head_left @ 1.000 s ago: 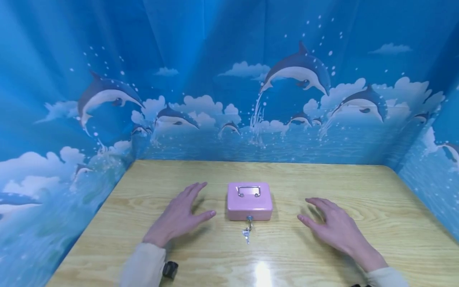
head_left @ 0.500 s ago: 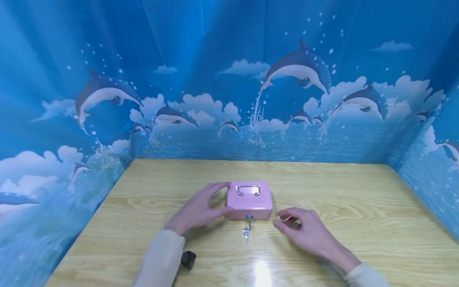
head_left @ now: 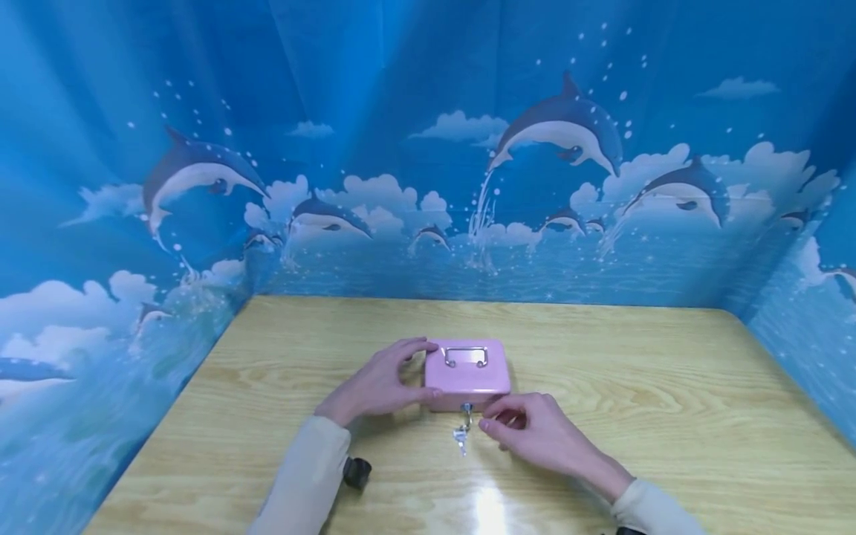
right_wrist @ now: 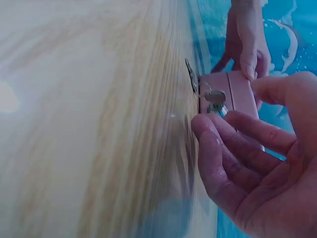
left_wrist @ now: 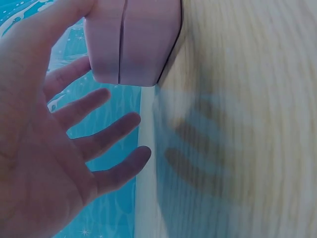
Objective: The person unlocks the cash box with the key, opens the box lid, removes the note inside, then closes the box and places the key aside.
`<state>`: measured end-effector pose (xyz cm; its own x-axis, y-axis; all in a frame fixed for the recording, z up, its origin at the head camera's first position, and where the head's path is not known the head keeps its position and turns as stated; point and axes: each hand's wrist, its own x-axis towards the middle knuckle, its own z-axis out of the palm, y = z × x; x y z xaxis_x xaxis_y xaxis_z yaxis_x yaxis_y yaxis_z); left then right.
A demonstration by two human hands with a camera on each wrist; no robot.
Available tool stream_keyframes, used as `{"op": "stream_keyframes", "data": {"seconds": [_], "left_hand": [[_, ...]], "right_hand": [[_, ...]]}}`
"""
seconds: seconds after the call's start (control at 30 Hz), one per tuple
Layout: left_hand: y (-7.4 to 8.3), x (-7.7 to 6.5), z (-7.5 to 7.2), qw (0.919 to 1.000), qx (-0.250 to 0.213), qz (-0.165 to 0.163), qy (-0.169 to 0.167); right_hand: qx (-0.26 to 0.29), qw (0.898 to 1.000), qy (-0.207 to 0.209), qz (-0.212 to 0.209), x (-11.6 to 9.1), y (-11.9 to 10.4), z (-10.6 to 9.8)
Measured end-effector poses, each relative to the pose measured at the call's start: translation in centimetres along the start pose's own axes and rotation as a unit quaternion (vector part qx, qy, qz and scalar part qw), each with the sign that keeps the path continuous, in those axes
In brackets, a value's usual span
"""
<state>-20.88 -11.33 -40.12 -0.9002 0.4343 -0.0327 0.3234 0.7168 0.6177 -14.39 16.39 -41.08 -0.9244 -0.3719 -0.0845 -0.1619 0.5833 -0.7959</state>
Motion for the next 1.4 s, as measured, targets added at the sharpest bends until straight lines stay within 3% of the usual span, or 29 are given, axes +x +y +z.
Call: {"op": "stream_keyframes", "data": {"seconds": [0.23, 0.53, 0.87, 1.2, 1.4], "left_hand": [[0.1, 0.6, 0.1, 0.9996, -0.021, -0.003, -0.020], [0.2, 1.0, 0.2, 0.9986, -0.035, -0.020, -0.034], [0.2, 1.0, 0.1, 0.9980, -0.039, -0.030, -0.039], [0.1, 1.0, -0.1, 0.9976, -0.044, -0.029, -0.044], [0.0, 0.9, 0.1, 0.9975, -0.056, -0.011, -0.043]], "right_hand": [[0.034, 0.999, -0.026, 0.009, 0.8, -0.6, 0.7], [0.087, 0.994, -0.030, 0.060, 1.4, -0.9, 1.8], [0.168, 0.976, -0.054, 0.131, 1.3, -0.7, 1.9], [0.119, 0.981, -0.021, 0.151, 1.6, -0.9, 1.7], [0.065, 0.991, -0.041, 0.109, 1.3, -0.3, 0.5]]}}
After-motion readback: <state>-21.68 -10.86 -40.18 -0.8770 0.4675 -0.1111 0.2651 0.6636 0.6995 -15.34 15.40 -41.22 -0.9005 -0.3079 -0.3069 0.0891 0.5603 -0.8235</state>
